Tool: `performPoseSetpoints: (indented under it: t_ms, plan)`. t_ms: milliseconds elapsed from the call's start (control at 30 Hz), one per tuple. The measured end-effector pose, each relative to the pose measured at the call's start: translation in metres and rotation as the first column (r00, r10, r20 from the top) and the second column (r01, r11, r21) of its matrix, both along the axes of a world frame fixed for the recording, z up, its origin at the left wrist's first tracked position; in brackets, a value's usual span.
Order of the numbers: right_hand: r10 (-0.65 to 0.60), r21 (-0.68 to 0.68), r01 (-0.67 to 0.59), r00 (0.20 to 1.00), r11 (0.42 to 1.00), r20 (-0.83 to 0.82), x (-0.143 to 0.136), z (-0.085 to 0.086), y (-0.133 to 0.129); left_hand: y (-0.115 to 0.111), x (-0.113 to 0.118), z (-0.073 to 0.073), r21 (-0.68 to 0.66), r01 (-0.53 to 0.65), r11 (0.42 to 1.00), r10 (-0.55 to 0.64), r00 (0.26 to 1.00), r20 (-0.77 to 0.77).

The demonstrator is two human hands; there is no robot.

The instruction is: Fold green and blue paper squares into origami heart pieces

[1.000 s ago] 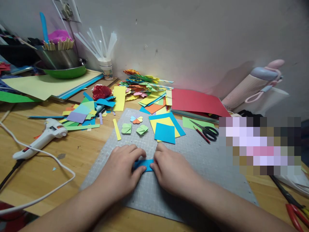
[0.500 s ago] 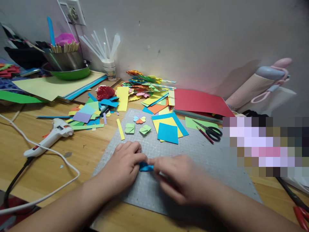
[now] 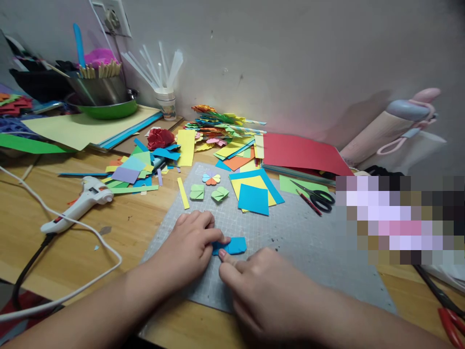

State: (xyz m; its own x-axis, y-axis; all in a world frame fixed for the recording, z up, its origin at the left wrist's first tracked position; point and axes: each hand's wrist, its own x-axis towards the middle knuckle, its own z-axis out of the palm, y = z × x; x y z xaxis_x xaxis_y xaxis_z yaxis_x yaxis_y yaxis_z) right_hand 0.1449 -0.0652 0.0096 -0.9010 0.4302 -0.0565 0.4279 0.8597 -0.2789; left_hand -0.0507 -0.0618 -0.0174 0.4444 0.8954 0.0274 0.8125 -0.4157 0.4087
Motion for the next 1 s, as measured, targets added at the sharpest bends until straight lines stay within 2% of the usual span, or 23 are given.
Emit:
performPoseSetpoints:
  t_ms: [100, 200, 333, 433, 533, 667, 800, 867, 1000]
  plan:
    - [-0.036, -0.06, 0.029, 0.993, 0.998, -0.114, 0.002, -0.007, 0.002, -0.001, 0.0, 0.001, 0.007, -0.005, 1.0, 0.005, 1.0, 0.012]
    - [-0.161, -0.148, 0.134, 0.969, 0.98, -0.187, 0.004, -0.011, 0.003, -0.002, 0.001, 0.002, 0.003, -0.005, 1.0, 0.005, 1.0, 0.008]
    - [-0.235, -0.229, 0.189, 0.953, 0.955, -0.193, 0.003, -0.008, 0.003, -0.001, 0.001, 0.003, -0.004, 0.003, 1.0, -0.003, 1.0, 0.008]
    - [-0.244, -0.264, 0.192, 0.953, 0.945, -0.181, 0.002, -0.006, 0.004, -0.001, 0.001, 0.003, 0.006, 0.004, 1.0, -0.004, 1.0, 0.011]
    - [-0.193, -0.205, 0.162, 0.971, 0.965, -0.142, 0.001, -0.007, 0.005, 0.0, 0.001, 0.002, 0.006, 0.0, 1.0, 0.0, 1.0, 0.018]
    - [-0.006, 0.027, 0.007, 0.999, 1.0, -0.039, -0.003, -0.007, -0.004, 0.001, 0.0, 0.002, -0.012, 0.005, 1.0, -0.004, 1.0, 0.023]
    - [0.129, 0.278, -0.136, 0.991, 0.951, 0.044, -0.008, -0.008, -0.019, 0.001, 0.0, 0.002, -0.011, 0.002, 1.0, -0.002, 1.0, 0.017]
    - [0.127, 0.31, -0.137, 0.99, 0.941, 0.052, -0.009, -0.009, -0.022, 0.0, 0.001, 0.003, -0.011, 0.0, 1.0, 0.0, 1.0, 0.014]
    - [0.035, 0.23, -0.044, 0.998, 0.972, 0.044, -0.004, -0.006, -0.021, 0.0, 0.0, 0.003, -0.01, 0.007, 1.0, -0.007, 1.0, 0.008]
